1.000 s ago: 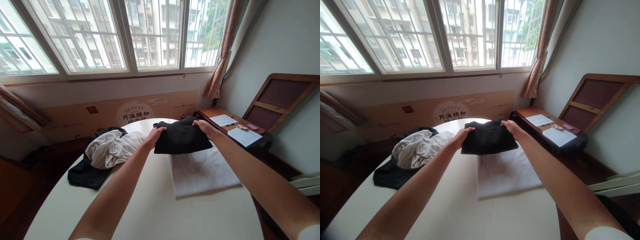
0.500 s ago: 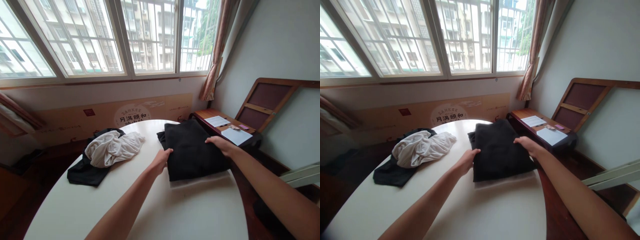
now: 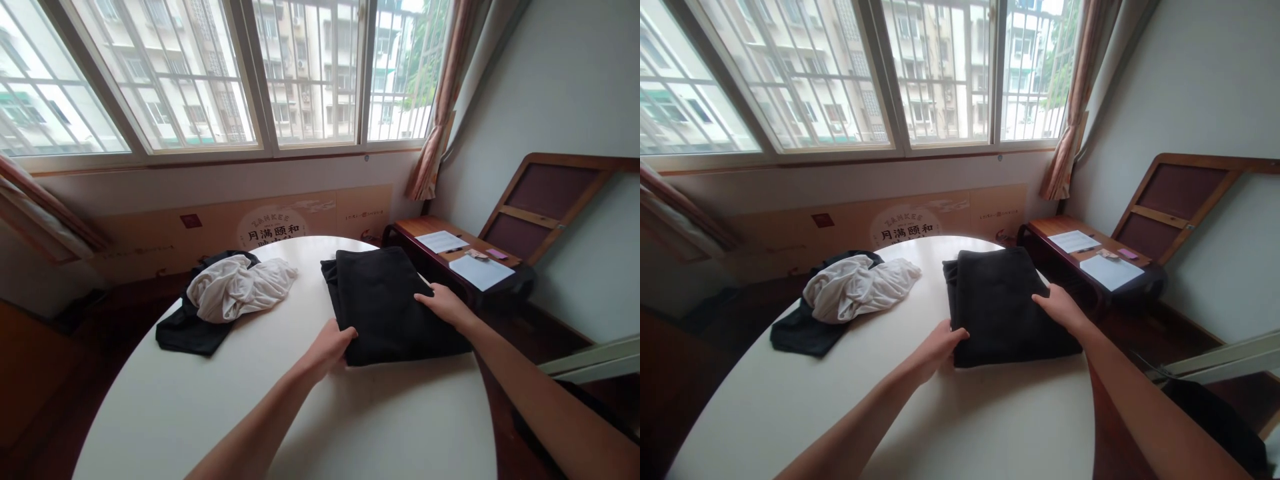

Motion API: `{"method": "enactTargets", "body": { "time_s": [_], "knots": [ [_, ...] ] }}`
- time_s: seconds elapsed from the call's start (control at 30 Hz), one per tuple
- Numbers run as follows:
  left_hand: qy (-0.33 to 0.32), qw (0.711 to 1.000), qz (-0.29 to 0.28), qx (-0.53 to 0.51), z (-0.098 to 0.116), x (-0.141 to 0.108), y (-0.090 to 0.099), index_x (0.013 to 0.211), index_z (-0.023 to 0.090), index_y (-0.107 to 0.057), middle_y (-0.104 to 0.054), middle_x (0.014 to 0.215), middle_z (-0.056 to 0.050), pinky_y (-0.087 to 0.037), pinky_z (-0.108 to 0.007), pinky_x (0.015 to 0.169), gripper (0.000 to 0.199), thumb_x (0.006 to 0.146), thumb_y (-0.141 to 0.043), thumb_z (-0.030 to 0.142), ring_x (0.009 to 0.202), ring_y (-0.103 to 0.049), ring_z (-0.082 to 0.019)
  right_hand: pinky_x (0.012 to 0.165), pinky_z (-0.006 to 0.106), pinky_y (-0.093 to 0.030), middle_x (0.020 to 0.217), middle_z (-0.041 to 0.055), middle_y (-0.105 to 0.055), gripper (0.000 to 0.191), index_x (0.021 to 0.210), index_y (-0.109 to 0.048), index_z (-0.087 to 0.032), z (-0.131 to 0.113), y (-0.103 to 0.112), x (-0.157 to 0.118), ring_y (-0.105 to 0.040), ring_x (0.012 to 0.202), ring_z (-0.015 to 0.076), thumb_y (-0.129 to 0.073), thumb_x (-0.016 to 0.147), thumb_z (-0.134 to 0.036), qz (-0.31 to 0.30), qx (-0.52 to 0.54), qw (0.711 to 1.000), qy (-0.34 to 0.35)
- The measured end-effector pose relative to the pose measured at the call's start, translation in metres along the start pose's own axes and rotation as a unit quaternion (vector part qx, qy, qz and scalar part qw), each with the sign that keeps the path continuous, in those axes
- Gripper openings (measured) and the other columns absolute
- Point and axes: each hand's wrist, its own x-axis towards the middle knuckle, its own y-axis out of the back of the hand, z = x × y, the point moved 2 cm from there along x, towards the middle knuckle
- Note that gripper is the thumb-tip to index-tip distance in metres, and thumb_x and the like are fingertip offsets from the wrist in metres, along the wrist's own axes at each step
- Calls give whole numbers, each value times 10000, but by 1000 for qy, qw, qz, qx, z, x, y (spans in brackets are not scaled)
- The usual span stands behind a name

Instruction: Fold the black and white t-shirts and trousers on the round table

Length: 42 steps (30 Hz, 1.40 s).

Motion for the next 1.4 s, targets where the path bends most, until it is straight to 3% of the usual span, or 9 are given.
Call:
{"method": "enactTargets", "body": {
  "time_s": [0.1,0.2,0.43,0.57,0.67,0.77,0.97,1.13,1.4],
  "knots": [
    [-71,987,130,66,9,25,23,1420,155,-407,-696,998,-91,-521,-274,598,710,803,-728,302,728,-678,-195,960,504,-518,1248,270,-688,590,1381,-554,-53,-18,-3,-14,-666,1179,417,-650,937,-430,90,-203,975,-5],
    [-105,971,193,91,31,68,49,1516,128,-317,-711,1087,-139,-563,-286,670,784,847,-706,256,802,-718,-198,1077,524,-459,1440,291,-590,667,1500,-475,-38,-58,-22,-29,-543,1359,417,-593,974,-431,121,-278,946,115],
    [-105,955,218,170,75,146,70,892,91,-709,-702,713,-94,-527,-293,645,144,824,-704,218,715,-704,-232,1270,605,-184,1717,153,-317,751,1643,-376,-152,-105,-101,-58,-252,1592,366,-447,1035,-587,-17,-259,931,258],
    [-139,932,266,204,89,174,69,920,131,-724,-771,970,-113,-511,-263,733,128,858,-658,222,911,-726,-226,1276,612,-157,1721,110,-320,754,1653,-371,-199,-98,-109,-62,-233,1595,381,-440,1029,-615,-15,-256,924,284],
    [-110,929,272,226,88,190,72,837,129,-721,-764,851,-142,-513,-302,700,191,876,-653,303,854,-744,-281,1275,623,-153,1718,92,-332,734,1648,-388,-229,-97,-104,-63,-231,1596,383,-457,1024,-610,-14,-248,924,292],
    [-78,925,278,249,87,194,77,810,121,-709,-737,752,-179,-515,-347,688,205,855,-675,318,820,-750,-347,1277,633,-137,1712,80,-347,711,1640,-401,-251,-99,-101,-65,-238,1596,368,-463,1027,-606,-19,-238,922,304],
    [-149,901,295,281,100,174,63,1096,129,-662,-728,1182,-236,-485,-363,932,288,949,-583,363,1188,-666,-339,1271,653,-117,1711,89,-343,702,1635,-412,-259,-101,-101,-66,-242,1595,371,-440,1036,-622,-31,-230,923,308],
    [-154,926,215,270,104,164,37,756,163,-663,-730,795,-136,-490,-342,799,217,799,-750,357,899,-706,-325,1268,659,-116,1714,90,-337,701,1634,-415,-255,-101,-98,-65,-232,1597,377,-449,1036,-620,-37,-226,926,302],
    [-125,948,260,133,81,156,35,982,118,-685,-690,780,-97,-494,-324,676,322,968,-492,376,801,-669,-258,1288,592,-126,1700,69,-377,600,1615,-439,-243,-99,-93,-69,-266,1590,309,-436,1065,-481,-26,-190,940,284]
  ]
}}
